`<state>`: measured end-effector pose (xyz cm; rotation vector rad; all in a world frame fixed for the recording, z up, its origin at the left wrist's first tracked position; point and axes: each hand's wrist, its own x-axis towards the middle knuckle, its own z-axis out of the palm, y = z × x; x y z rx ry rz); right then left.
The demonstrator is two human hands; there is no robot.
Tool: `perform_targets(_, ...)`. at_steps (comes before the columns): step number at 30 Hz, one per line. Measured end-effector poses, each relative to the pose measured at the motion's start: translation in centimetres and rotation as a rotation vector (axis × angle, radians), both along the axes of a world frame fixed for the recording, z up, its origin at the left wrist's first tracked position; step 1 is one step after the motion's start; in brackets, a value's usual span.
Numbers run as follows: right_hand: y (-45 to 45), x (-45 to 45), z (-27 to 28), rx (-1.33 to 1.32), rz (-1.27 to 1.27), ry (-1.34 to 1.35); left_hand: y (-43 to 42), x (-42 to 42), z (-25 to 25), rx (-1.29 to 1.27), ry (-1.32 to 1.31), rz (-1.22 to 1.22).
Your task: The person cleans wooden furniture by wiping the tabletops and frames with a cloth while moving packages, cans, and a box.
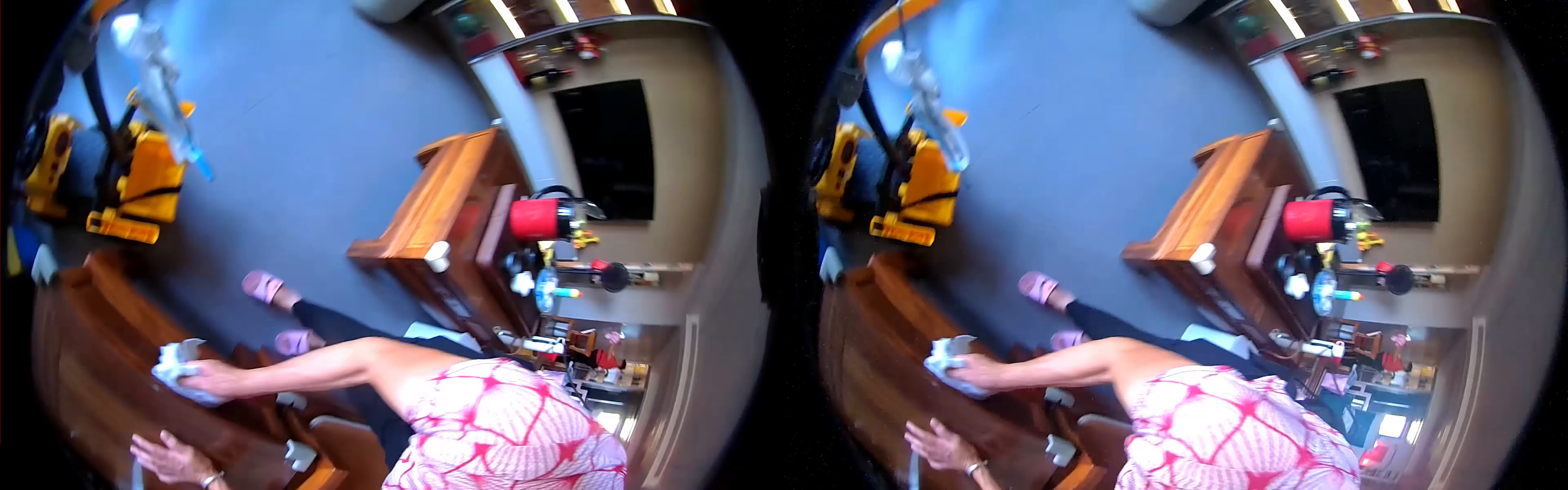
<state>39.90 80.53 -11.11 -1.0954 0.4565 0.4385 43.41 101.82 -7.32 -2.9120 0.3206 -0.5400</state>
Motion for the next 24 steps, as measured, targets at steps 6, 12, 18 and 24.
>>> perform_targets(6,-1.1,8.6,2.0,-0.165,-0.188,-0.206,-0.3,-0.2,-0.7,0.033,-0.046,0.105)
perform_targets(12,1.5,-1.8,-1.3,-0.071,-0.075,-0.174,-0.7,-0.3,-1.1,0.028,-0.076,0.119)
perform_targets(18,-2.6,-7.5,4.9,0.079,0.015,0.099,-3.5,-0.8,2.9,-0.111,0.117,0.12)
perform_targets(24,0.2,-4.9,6.4,-0.304,0.072,-0.454,-3.5,-0.8,2.3,-0.106,0.087,0.13)
